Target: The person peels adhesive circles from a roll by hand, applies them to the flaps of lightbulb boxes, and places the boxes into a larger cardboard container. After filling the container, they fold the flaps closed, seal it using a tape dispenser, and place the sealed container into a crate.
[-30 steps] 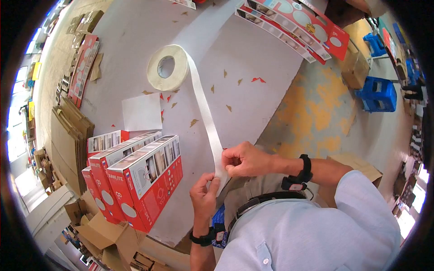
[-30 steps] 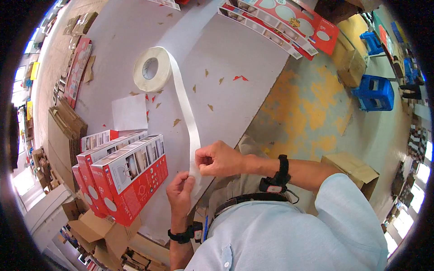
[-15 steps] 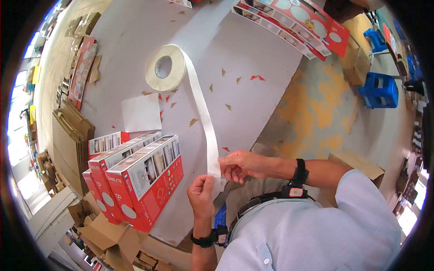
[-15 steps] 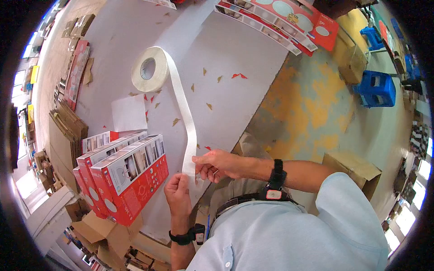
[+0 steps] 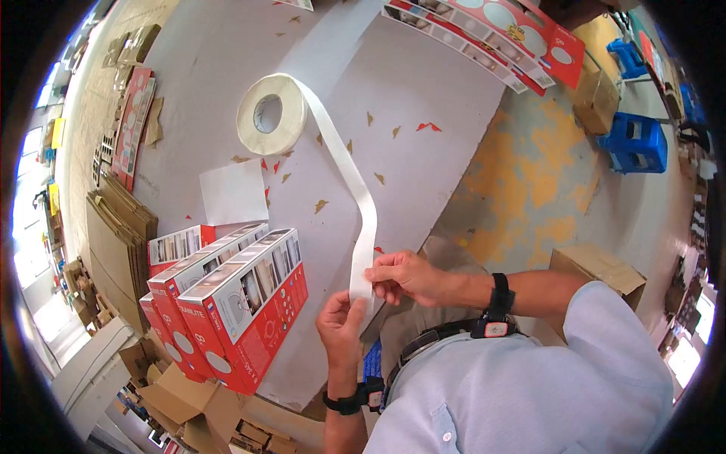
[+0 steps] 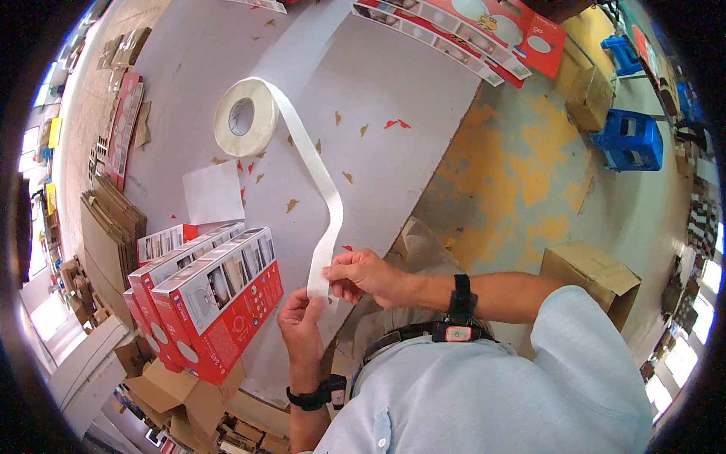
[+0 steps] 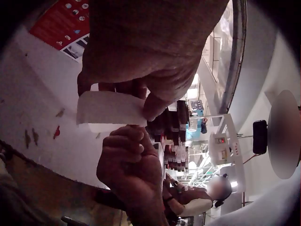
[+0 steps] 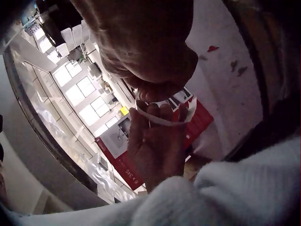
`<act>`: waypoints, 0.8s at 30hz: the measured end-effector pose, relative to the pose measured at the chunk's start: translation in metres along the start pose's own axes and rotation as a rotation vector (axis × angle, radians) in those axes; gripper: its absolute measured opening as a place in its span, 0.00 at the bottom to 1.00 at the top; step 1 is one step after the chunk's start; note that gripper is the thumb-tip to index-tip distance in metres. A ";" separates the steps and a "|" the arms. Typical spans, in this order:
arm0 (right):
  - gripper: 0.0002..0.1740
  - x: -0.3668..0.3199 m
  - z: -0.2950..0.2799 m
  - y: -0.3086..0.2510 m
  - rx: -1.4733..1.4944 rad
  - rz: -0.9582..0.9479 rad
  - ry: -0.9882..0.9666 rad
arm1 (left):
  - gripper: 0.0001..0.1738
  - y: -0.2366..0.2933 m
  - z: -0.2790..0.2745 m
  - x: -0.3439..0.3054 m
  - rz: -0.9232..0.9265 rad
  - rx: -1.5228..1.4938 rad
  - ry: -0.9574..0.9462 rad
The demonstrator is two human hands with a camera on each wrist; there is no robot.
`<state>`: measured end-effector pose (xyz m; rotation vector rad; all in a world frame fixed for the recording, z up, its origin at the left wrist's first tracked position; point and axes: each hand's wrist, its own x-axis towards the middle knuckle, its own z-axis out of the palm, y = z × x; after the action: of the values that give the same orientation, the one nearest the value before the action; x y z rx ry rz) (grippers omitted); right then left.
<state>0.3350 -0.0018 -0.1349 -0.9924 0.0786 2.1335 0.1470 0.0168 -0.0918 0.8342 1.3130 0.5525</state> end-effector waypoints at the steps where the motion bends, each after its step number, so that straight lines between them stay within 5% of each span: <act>1: 0.12 -0.001 0.001 0.000 -0.005 -0.009 -0.002 | 0.08 0.001 0.000 0.000 -0.003 0.010 -0.007; 17: 0.12 -0.003 0.002 0.003 -0.008 0.075 0.019 | 0.07 -0.006 -0.002 -0.003 -0.030 -0.032 -0.012; 19: 0.12 -0.004 0.002 0.000 -0.122 0.017 0.064 | 0.08 -0.007 -0.003 -0.002 -0.028 -0.019 -0.010; 24: 0.05 -0.021 -0.002 -0.016 -0.834 -0.655 0.124 | 0.09 -0.006 -0.003 -0.004 -0.010 0.023 0.012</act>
<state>0.3561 -0.0041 -0.1183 -1.3608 -1.0080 1.4685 0.1432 0.0110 -0.0941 0.8443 1.3361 0.5366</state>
